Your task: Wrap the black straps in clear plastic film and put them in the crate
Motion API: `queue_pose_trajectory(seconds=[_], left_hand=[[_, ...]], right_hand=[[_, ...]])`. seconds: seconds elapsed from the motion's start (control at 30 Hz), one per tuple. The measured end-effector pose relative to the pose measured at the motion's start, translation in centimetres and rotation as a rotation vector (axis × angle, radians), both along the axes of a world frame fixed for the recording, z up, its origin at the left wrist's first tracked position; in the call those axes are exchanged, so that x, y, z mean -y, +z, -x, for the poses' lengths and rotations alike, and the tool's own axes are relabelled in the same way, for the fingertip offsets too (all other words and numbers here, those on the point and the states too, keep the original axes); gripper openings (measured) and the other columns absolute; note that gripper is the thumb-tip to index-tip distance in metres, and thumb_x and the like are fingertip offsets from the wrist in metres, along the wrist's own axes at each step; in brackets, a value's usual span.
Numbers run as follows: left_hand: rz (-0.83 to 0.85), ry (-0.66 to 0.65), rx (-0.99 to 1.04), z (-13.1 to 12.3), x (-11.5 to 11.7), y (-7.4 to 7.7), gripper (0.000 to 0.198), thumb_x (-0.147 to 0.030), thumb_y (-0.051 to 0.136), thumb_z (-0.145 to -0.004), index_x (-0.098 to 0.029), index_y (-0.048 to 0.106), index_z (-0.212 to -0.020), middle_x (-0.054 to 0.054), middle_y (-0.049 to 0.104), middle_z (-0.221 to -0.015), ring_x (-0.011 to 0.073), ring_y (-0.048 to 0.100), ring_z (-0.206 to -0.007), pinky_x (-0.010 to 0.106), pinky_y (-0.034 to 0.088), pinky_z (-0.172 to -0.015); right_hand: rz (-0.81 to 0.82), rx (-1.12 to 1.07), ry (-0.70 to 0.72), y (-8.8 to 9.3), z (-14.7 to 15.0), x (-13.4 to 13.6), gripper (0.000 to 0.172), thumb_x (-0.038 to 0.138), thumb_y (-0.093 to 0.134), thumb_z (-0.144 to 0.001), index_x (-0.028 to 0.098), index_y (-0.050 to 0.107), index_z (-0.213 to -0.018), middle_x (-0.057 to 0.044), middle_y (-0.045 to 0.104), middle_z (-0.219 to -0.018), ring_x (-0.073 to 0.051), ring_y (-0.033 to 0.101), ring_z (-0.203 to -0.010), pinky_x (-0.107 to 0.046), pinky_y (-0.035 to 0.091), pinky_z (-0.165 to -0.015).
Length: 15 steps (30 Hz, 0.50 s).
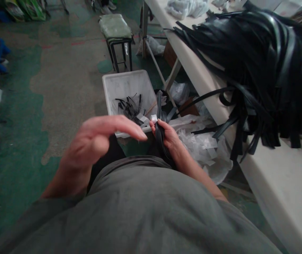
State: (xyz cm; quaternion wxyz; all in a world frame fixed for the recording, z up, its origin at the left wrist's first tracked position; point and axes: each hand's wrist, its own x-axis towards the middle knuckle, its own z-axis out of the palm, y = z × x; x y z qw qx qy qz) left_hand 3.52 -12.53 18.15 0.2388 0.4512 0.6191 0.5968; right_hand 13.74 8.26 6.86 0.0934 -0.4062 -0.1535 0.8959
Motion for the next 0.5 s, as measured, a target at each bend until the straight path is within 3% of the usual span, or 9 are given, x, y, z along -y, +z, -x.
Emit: queue_pose_trajectory(seconds=[0.1, 0.17, 0.2, 0.27, 0.33, 0.4, 0.43, 0.5], left_hand=[[-0.063, -0.261, -0.011, -4.2, 2.9, 2.9, 0.019, -0.056, 0.062, -0.079, -0.043, 0.075, -0.084, 0.001, 0.074, -0.079, 0.0257, 0.071, -0.081, 0.038, 0.059, -0.065], [-0.141, -0.343, -0.026, -5.1, 3.1, 3.0, 0.008, -0.052, 0.067, -0.077, -0.048, 0.073, -0.079, -0.002, 0.071, -0.070, 0.0244, 0.071, -0.074, 0.037, 0.058, -0.060], [-0.189, -0.324, -0.023, -4.8, 2.6, 2.4, 0.007, -0.051, 0.067, -0.077, -0.047, 0.073, -0.078, -0.002, 0.070, -0.066, 0.0234, 0.071, -0.070, 0.036, 0.058, -0.060], [-0.209, -0.121, 0.003, -3.1, 0.5, -0.2, 0.010, -0.046, 0.071, -0.076, -0.037, 0.072, -0.080, -0.001, 0.070, -0.068, 0.0211, 0.070, -0.070, 0.035, 0.058, -0.066], [-0.099, 0.192, 0.040, -0.9, -2.4, -4.3, 0.021, -0.036, 0.079, -0.070, -0.027, 0.068, -0.086, 0.001, 0.072, -0.084, 0.0196, 0.069, -0.082, 0.034, 0.056, -0.078], [0.096, 0.265, 0.059, 0.8, -5.0, -9.2, 0.050, -0.035, 0.085, -0.059, -0.021, 0.064, -0.102, 0.006, 0.071, -0.105, 0.0216, 0.068, -0.097, 0.035, 0.053, -0.087], [0.185, 0.260, 0.083, 1.1, -5.9, -11.4, 0.056, -0.034, 0.085, -0.058, -0.020, 0.062, -0.107, 0.007, 0.071, -0.108, 0.0221, 0.067, -0.100, 0.036, 0.052, -0.089], [0.293, 0.202, 0.157, 1.0, -7.1, -15.1, 0.046, -0.034, 0.078, -0.068, -0.017, 0.061, -0.107, 0.007, 0.073, -0.100, 0.0206, 0.067, -0.095, 0.036, 0.050, -0.088]], right_hand=[[0.005, 0.014, 0.007, 0.1, 0.2, 0.0, 0.018, 0.013, 0.044, -0.098, 0.007, 0.061, -0.098, -0.008, 0.073, -0.071, -0.014, 0.072, -0.060, -0.017, 0.061, -0.052], [0.007, 0.015, 0.009, 0.3, 0.2, 0.1, 0.018, 0.013, 0.044, -0.098, 0.007, 0.061, -0.099, -0.009, 0.074, -0.073, -0.014, 0.072, -0.061, -0.017, 0.061, -0.051], [0.007, 0.012, 0.008, 0.4, 0.1, 0.1, 0.018, 0.013, 0.044, -0.098, 0.007, 0.061, -0.099, -0.008, 0.074, -0.073, -0.014, 0.072, -0.061, -0.017, 0.060, -0.052], [0.008, 0.002, 0.012, 0.5, -0.1, 0.0, 0.018, 0.013, 0.044, -0.098, 0.008, 0.061, -0.099, -0.008, 0.074, -0.074, -0.014, 0.072, -0.060, -0.016, 0.060, -0.052], [0.000, -0.005, 0.016, 0.6, -0.2, 0.1, 0.018, 0.014, 0.044, -0.098, 0.009, 0.061, -0.099, -0.008, 0.074, -0.074, -0.013, 0.072, -0.061, -0.016, 0.060, -0.053], [-0.009, 0.002, 0.012, 0.6, -0.2, 0.2, 0.018, 0.013, 0.044, -0.098, 0.008, 0.061, -0.099, -0.008, 0.074, -0.073, -0.014, 0.072, -0.061, -0.016, 0.060, -0.053], [-0.011, 0.009, 0.007, 0.5, -0.1, 0.3, 0.018, 0.013, 0.044, -0.097, 0.008, 0.061, -0.100, -0.008, 0.074, -0.073, -0.014, 0.072, -0.061, -0.016, 0.060, -0.053], [-0.011, 0.016, -0.008, 0.4, 0.2, 0.4, 0.019, 0.011, 0.044, -0.096, 0.007, 0.061, -0.102, -0.009, 0.074, -0.073, -0.014, 0.072, -0.061, -0.017, 0.061, -0.055]])
